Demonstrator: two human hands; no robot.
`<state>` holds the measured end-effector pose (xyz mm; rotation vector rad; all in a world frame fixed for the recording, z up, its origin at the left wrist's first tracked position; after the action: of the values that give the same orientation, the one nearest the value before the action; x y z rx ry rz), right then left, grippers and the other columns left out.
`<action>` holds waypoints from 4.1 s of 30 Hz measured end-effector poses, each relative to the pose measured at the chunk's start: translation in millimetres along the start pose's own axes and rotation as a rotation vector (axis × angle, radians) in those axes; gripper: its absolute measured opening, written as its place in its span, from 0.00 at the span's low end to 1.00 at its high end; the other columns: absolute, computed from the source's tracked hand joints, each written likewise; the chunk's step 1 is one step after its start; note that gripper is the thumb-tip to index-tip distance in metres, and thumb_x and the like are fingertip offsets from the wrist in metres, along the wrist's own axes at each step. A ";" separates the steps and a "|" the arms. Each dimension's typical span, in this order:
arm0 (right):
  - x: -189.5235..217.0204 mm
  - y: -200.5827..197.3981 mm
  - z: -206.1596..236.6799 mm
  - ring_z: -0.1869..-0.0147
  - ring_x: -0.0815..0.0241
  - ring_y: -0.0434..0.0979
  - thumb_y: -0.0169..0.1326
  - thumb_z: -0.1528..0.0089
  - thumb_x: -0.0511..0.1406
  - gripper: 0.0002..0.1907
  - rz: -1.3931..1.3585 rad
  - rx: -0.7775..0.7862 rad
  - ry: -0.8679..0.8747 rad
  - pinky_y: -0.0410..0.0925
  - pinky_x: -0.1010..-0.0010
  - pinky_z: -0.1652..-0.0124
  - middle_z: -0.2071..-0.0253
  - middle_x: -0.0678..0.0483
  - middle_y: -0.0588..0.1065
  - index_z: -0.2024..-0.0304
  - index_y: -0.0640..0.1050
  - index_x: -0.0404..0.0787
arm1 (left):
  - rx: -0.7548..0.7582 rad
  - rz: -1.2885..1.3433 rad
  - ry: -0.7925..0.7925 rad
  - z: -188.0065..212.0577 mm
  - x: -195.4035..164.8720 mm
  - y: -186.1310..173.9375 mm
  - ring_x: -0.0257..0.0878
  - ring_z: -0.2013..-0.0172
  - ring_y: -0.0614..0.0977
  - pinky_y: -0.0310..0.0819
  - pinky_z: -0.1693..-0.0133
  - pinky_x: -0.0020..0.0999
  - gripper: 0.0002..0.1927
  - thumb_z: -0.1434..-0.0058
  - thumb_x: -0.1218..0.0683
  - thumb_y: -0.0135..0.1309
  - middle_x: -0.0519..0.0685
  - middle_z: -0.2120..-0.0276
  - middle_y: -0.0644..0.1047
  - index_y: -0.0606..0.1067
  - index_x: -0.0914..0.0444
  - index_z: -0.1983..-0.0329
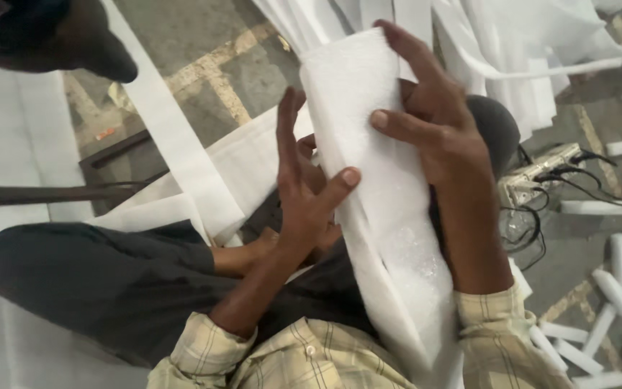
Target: The person sits on the floor and repeatedly folds long white fabric strips by hand. They align the edges and fold the material in half lengthwise, then place the folded strips aside.
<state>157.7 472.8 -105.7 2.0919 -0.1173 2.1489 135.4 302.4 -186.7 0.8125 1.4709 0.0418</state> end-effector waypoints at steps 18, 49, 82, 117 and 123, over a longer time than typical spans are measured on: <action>10.8 13.5 -17.0 0.67 0.63 0.68 0.61 0.45 0.28 0.47 0.378 0.075 0.055 0.59 0.77 0.69 0.64 0.43 0.77 0.23 0.60 0.40 | -0.068 -0.263 0.275 11.1 23.2 -5.6 0.53 0.25 0.62 0.55 0.23 0.46 0.39 0.25 0.58 0.43 0.61 0.20 0.40 0.37 0.65 0.19; -26.3 26.2 -65.5 0.54 0.62 0.80 0.61 0.39 0.28 0.29 0.098 -0.001 0.165 0.74 0.71 0.55 0.58 0.48 0.78 0.38 0.66 0.40 | -0.120 -0.052 0.125 -19.5 12.2 -19.4 0.48 0.17 0.42 0.40 0.20 0.45 0.39 0.27 0.61 0.38 0.54 0.17 0.36 0.35 0.63 0.17; -43.2 55.5 -68.5 0.59 0.62 0.82 0.62 0.39 0.34 0.29 0.299 0.154 0.204 0.75 0.72 0.60 0.59 0.44 0.79 0.37 0.68 0.35 | -0.150 0.056 0.080 12.9 11.7 -41.9 0.46 0.24 0.56 0.50 0.23 0.41 0.42 0.27 0.60 0.39 0.58 0.21 0.47 0.33 0.57 0.18; -111.9 2.6 42.8 0.29 0.53 0.66 0.62 0.39 0.33 0.21 0.424 -0.164 0.177 0.61 0.70 0.36 0.31 0.41 0.67 0.44 0.79 0.31 | -0.287 -0.211 -0.057 11.7 37.1 -32.8 0.54 0.22 0.53 0.47 0.25 0.45 0.38 0.24 0.49 0.39 0.62 0.19 0.46 0.39 0.66 0.18; -81.6 -6.2 34.9 0.32 0.57 0.69 0.56 0.37 0.30 0.26 0.082 -0.136 0.336 0.62 0.70 0.38 0.35 0.43 0.72 0.36 0.72 0.34 | -0.131 -0.098 -0.258 39.1 37.7 -24.7 0.51 0.23 0.50 0.45 0.27 0.42 0.42 0.26 0.50 0.41 0.63 0.21 0.42 0.33 0.67 0.20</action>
<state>195.0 469.8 -186.4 1.6555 -0.3061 2.4283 164.5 284.9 -235.8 0.6137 1.2487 -0.0389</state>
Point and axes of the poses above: each hand's wrist, its own z-axis away from the middle knuckle, its own y-axis out of the palm, x = y × z, the point moved 1 cm from there along -z, towards the middle knuckle
